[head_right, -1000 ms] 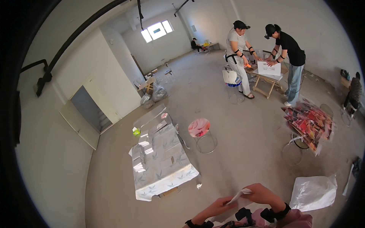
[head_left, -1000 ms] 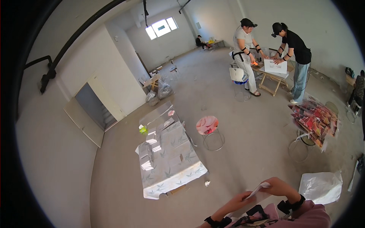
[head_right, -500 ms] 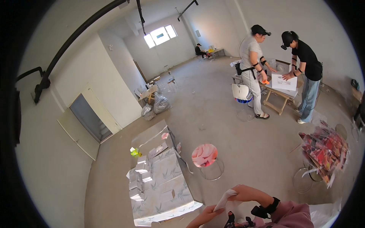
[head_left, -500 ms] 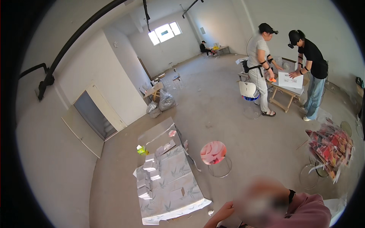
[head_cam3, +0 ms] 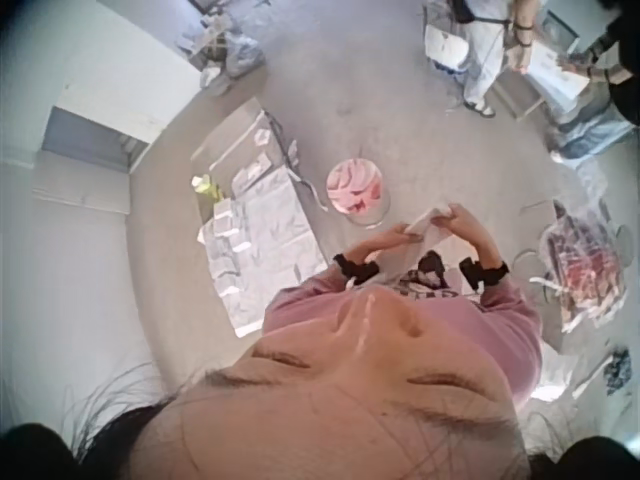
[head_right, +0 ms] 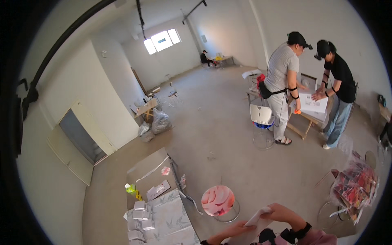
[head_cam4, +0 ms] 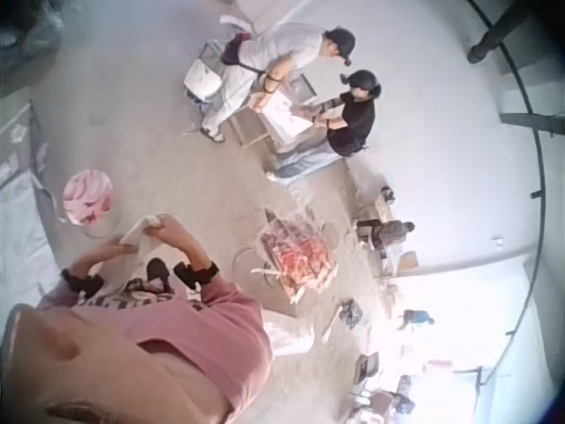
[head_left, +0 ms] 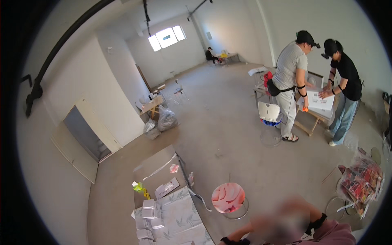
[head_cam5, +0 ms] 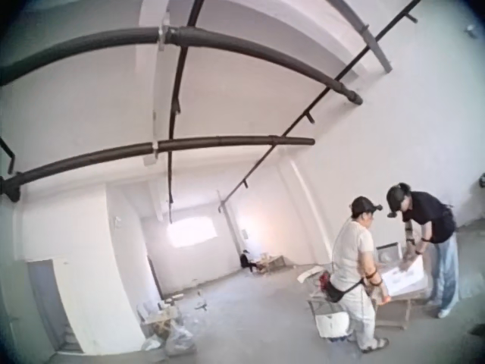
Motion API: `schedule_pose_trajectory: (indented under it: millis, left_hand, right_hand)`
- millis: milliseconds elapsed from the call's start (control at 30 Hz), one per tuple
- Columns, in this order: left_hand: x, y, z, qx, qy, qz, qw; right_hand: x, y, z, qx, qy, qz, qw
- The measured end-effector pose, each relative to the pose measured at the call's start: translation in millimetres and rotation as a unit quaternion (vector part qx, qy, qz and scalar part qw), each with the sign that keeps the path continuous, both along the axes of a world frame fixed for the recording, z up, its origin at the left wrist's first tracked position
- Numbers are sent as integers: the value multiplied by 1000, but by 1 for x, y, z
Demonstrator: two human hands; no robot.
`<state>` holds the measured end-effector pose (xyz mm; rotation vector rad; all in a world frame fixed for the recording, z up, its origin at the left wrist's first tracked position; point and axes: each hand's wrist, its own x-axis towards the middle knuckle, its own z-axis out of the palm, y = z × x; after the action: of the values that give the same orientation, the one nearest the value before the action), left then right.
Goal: The person picks up white packets from a table, stacks them together, and places the stack into a cardboard box.
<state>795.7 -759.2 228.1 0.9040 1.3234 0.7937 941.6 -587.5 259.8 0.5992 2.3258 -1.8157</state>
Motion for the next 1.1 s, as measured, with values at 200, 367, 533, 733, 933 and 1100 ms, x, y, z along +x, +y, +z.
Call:
schedule_pose_trajectory:
  millis: [200, 367, 533, 733, 933, 1100]
  left_hand:
    - [-92, 116, -45, 39, 8, -86, 996]
    - [-170, 215, -56, 9, 5, -84, 996]
    - [-268, 291, -43, 23, 49, -28, 998]
    - [-386, 341, -34, -67, 1, 145, 987]
    - [-527, 408, -63, -80, 1, 224, 971]
    - [-588, 483, -32, -70, -16, 253, 965]
  right_hand:
    - [-62, 95, -5, -2, -11, -88, 996]
    - [-142, 192, -11, 13, -22, -86, 996]
    - [-266, 294, -11, 23, 34, 6, 999]
    - [-430, 373, -14, -2, 30, 89, 996]
    - [-557, 441, -46, -197, 39, -19, 980]
    - [-601, 473, -90, -607, 156, -158, 763]
